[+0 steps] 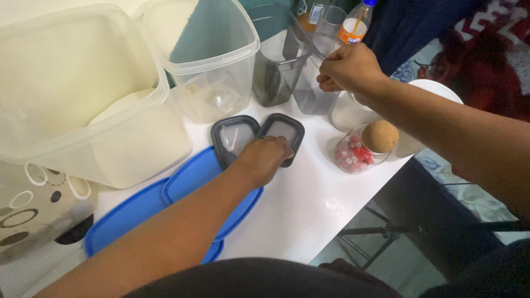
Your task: The person opens and closes several plastic containers with different colored lids on a white table, then stacks them. They handle blue, gray, and white lids, aligning and securing each lid before stacking the containers.
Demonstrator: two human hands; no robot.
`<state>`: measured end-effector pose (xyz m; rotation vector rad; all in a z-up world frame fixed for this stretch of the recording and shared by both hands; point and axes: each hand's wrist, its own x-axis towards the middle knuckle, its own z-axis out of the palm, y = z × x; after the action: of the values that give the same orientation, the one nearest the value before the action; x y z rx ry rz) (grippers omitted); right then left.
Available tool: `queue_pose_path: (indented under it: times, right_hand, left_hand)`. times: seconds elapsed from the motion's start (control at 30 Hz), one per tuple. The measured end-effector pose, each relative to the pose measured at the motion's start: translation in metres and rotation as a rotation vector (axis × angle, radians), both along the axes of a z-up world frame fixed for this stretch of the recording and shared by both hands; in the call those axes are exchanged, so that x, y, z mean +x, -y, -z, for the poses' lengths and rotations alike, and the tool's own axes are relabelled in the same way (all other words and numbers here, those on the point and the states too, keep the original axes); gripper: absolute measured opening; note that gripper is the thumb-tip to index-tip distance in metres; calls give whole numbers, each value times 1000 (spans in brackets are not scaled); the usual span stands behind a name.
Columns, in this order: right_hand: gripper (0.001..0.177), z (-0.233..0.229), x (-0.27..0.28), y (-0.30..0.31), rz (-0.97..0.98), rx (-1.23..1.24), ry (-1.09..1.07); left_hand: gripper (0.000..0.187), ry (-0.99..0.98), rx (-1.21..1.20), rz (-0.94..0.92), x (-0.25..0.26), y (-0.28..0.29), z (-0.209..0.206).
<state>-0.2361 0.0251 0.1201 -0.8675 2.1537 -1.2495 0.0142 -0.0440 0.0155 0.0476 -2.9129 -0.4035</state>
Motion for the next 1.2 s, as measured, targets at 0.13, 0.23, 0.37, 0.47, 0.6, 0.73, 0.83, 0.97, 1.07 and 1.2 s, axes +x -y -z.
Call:
queue_pose_path:
  times: [0.13,0.23,0.37,0.47,0.6,0.73,0.83,0.97,1.07,1.2]
  right_hand:
    - [19,14,-23,12,-15,66,-67]
    - [18,24,-40,21,-15,89,-49]
    - [23,33,-53,30,-44,185,-183]
    - [36,38,-52,36,-36,224,-252]
    - [60,31,-48,26,-34,184,-283]
    - [54,12,-48,-12,-97,108,-718]
    - [49,1,-57,-39,-178,315,-989]
    - [95,6,-71,-45,-242,660,-892]
    - [107,20,-73,-44,-258,668,-776]
    - [99,27,-62,-48,-228,676,-786]
  left_hand:
    - [22,-6,32,-14,-10,2,9]
    - [19,91,24,-42,-20,2,14]
    - [18,67,22,-44,-28,3,14]
    - [19,80,17,-32,-29,4,12]
    - [24,59,-21,-37,-26,-3,6]
    - [36,85,-13,-133,-16,-17,1]
    - [44,-51,-1,-258,-11,-23,-1]
    - [26,120,52,-326,-17,-29,0]
    - [24,-3,13,-290,-11,-28,-1]
    - [26,-105,-71,-220,8,-26,-7]
